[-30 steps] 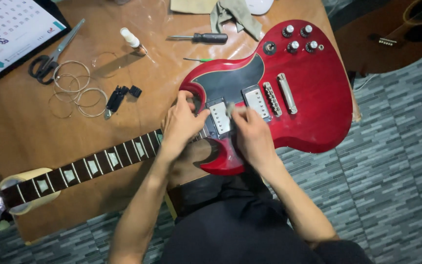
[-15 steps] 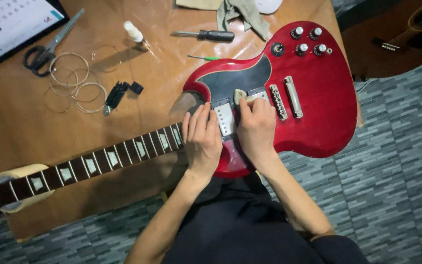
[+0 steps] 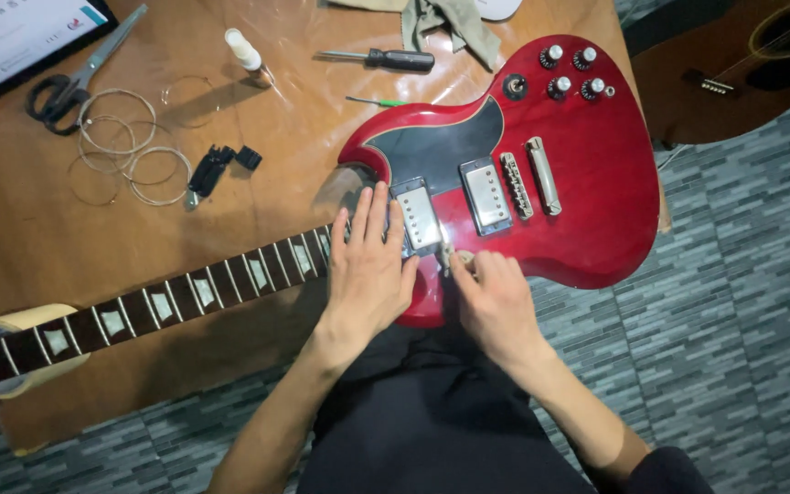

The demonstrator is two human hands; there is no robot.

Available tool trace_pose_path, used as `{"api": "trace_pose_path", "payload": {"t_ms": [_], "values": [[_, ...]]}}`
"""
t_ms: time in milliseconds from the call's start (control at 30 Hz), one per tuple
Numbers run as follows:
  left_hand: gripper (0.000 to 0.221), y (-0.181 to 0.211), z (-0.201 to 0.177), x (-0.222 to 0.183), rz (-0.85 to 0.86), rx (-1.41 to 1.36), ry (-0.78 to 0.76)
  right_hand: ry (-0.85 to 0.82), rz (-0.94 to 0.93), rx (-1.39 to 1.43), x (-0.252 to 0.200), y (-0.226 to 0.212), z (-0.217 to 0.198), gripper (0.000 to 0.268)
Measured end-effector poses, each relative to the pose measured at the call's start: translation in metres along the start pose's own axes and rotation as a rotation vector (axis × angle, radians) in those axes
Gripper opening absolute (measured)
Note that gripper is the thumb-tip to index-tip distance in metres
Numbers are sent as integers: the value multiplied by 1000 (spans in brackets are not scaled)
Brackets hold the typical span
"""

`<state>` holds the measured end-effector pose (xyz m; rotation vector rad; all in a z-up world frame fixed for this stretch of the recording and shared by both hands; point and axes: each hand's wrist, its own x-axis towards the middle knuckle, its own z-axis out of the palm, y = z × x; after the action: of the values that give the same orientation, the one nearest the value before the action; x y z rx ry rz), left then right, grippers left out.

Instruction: Cleaning the body of an electric guitar and unscrewing the backplate for maintenance.

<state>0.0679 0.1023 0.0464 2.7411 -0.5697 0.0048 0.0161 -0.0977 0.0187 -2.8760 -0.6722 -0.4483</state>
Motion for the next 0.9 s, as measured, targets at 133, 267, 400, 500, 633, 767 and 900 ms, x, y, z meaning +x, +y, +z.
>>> {"api": "trace_pose_path", "payload": {"t_ms": [133,267,400,500,633,767,900], "values": [[72,6,-1,2,-21,38,-49,151,34,-105,43,-4,4,24],[73,9,-4,2,-47,46,-25,309,126,-274,80,15,42,11],[74,9,-1,1,-56,29,-30,322,161,19,81,52,24,10],[73,8,0,3,-60,12,-25,256,134,-14,69,49,12,19],[72,11,-8,2,-72,10,-19,203,131,-38,24,35,4,24],[69,8,-8,2,-57,-17,-16,202,122,-80,39,23,15,24],[55,-1,5,-1,-18,5,53,135,124,215,64,6,34,30]]}}
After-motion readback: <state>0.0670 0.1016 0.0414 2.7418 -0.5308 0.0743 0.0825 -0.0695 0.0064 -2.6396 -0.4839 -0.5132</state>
